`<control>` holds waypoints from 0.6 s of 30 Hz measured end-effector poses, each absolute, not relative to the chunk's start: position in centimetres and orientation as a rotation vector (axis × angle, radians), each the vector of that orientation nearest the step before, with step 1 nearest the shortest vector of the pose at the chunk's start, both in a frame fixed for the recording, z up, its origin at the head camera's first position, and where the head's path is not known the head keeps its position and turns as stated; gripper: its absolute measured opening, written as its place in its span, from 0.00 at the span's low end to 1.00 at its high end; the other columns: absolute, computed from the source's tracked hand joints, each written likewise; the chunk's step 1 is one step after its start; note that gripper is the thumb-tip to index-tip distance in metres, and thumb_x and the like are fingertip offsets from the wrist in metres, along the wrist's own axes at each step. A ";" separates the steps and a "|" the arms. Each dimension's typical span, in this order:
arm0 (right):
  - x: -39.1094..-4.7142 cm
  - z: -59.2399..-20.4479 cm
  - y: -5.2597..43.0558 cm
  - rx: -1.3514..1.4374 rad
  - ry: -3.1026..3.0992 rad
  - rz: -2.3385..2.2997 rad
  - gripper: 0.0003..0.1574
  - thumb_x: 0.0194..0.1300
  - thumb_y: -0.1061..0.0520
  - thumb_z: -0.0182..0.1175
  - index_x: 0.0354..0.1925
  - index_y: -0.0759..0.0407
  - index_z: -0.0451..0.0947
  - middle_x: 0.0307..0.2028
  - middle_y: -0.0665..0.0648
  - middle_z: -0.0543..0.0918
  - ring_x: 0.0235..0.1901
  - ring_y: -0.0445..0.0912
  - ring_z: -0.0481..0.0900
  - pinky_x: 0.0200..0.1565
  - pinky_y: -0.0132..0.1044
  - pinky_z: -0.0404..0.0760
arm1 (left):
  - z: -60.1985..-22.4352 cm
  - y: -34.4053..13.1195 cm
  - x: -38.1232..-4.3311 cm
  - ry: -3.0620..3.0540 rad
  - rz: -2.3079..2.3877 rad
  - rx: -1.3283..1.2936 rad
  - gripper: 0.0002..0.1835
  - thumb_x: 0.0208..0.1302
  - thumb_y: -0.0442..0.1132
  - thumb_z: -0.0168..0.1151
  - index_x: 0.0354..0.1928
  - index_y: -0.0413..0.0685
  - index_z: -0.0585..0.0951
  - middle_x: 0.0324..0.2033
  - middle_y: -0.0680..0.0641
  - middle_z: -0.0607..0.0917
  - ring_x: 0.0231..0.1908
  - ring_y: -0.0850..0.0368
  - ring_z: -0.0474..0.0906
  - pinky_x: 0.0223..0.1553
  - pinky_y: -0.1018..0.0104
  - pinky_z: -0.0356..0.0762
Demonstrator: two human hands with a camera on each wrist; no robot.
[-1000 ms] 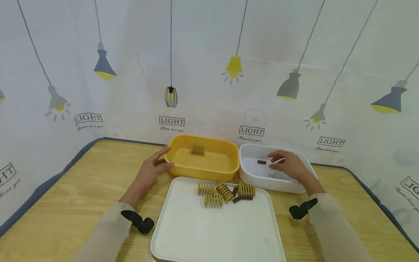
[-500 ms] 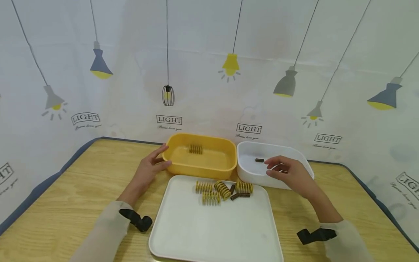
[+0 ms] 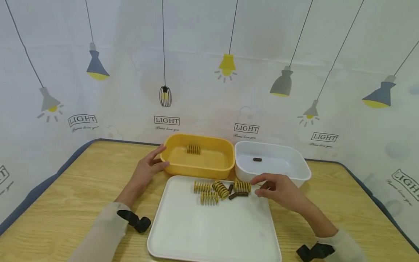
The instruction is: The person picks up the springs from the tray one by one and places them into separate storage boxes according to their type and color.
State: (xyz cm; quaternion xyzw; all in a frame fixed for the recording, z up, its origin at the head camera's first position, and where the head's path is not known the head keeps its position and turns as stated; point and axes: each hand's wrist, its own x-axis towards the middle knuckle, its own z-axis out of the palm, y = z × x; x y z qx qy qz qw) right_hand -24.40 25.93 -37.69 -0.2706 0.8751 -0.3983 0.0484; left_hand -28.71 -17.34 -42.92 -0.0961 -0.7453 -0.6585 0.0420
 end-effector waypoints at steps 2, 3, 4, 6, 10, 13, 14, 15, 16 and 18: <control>-24.3 -38.2 25.8 -0.850 2.665 -1.188 0.20 0.61 0.54 0.66 0.51 0.59 0.80 0.46 0.59 0.82 0.35 0.45 0.82 0.35 0.37 0.81 | -42.9 -17.3 -28.7 -2.278 -2.014 -0.296 0.36 0.63 0.44 0.65 0.71 0.52 0.63 0.72 0.59 0.55 0.61 0.44 0.67 0.48 0.78 0.69; -24.4 -38.5 25.8 -0.865 2.665 -1.176 0.21 0.61 0.55 0.66 0.52 0.59 0.80 0.47 0.59 0.82 0.34 0.44 0.82 0.35 0.37 0.81 | -42.9 -17.3 -28.7 -2.276 -2.014 -0.298 0.36 0.63 0.44 0.65 0.72 0.52 0.63 0.72 0.59 0.55 0.61 0.44 0.67 0.48 0.78 0.69; -24.4 -38.8 25.7 -0.882 2.667 -1.168 0.22 0.61 0.56 0.66 0.53 0.60 0.79 0.48 0.60 0.81 0.34 0.43 0.82 0.35 0.36 0.81 | -42.9 -17.3 -28.8 -2.273 -2.016 -0.303 0.36 0.63 0.44 0.65 0.71 0.52 0.63 0.72 0.59 0.55 0.61 0.44 0.67 0.48 0.78 0.69; -24.4 -39.2 25.5 -0.898 2.677 -1.152 0.24 0.61 0.58 0.66 0.56 0.60 0.77 0.50 0.60 0.80 0.34 0.42 0.82 0.34 0.36 0.80 | -42.9 -17.2 -28.8 -2.270 -2.019 -0.310 0.36 0.63 0.44 0.65 0.72 0.51 0.63 0.72 0.58 0.55 0.61 0.44 0.67 0.48 0.78 0.69; -24.5 -39.7 25.4 -0.906 2.684 -1.128 0.28 0.62 0.60 0.65 0.61 0.59 0.73 0.55 0.61 0.78 0.34 0.42 0.82 0.31 0.36 0.80 | -43.0 -17.1 -28.9 -2.267 -2.030 -0.318 0.36 0.63 0.43 0.65 0.71 0.51 0.63 0.72 0.58 0.55 0.61 0.44 0.67 0.48 0.77 0.70; -24.5 -39.8 25.3 -0.879 2.663 -1.139 0.30 0.63 0.59 0.65 0.63 0.57 0.71 0.57 0.61 0.77 0.33 0.43 0.82 0.29 0.37 0.80 | -42.9 -17.1 -28.9 -2.266 -2.029 -0.314 0.37 0.63 0.44 0.65 0.72 0.51 0.63 0.72 0.58 0.55 0.61 0.44 0.67 0.48 0.77 0.69; -24.5 -39.9 25.3 -0.866 2.652 -1.142 0.31 0.63 0.58 0.64 0.64 0.56 0.71 0.57 0.60 0.77 0.33 0.44 0.82 0.29 0.37 0.80 | -42.9 -17.2 -28.9 -2.267 -2.028 -0.313 0.37 0.63 0.44 0.65 0.72 0.50 0.63 0.72 0.58 0.55 0.61 0.43 0.67 0.48 0.77 0.69; -24.5 -39.9 25.2 -0.853 2.646 -1.142 0.31 0.63 0.57 0.64 0.64 0.55 0.71 0.56 0.60 0.77 0.33 0.44 0.82 0.29 0.37 0.80 | -42.9 -17.2 -28.9 -2.269 -2.026 -0.311 0.37 0.63 0.44 0.65 0.72 0.50 0.63 0.72 0.58 0.55 0.61 0.43 0.67 0.48 0.77 0.69; -24.5 -40.0 25.2 -0.841 2.637 -1.144 0.31 0.64 0.56 0.64 0.64 0.55 0.71 0.56 0.59 0.77 0.33 0.44 0.82 0.29 0.37 0.80 | -42.9 -17.2 -28.8 -2.274 -2.023 -0.307 0.37 0.63 0.44 0.65 0.72 0.50 0.62 0.72 0.58 0.55 0.61 0.44 0.67 0.48 0.77 0.69; -24.5 -40.2 25.1 -0.826 2.632 -1.145 0.31 0.64 0.55 0.64 0.64 0.54 0.71 0.54 0.58 0.78 0.32 0.45 0.82 0.29 0.37 0.80 | -42.9 -17.3 -28.7 -2.280 -2.023 -0.307 0.37 0.63 0.44 0.65 0.72 0.50 0.62 0.72 0.58 0.54 0.61 0.44 0.67 0.48 0.77 0.69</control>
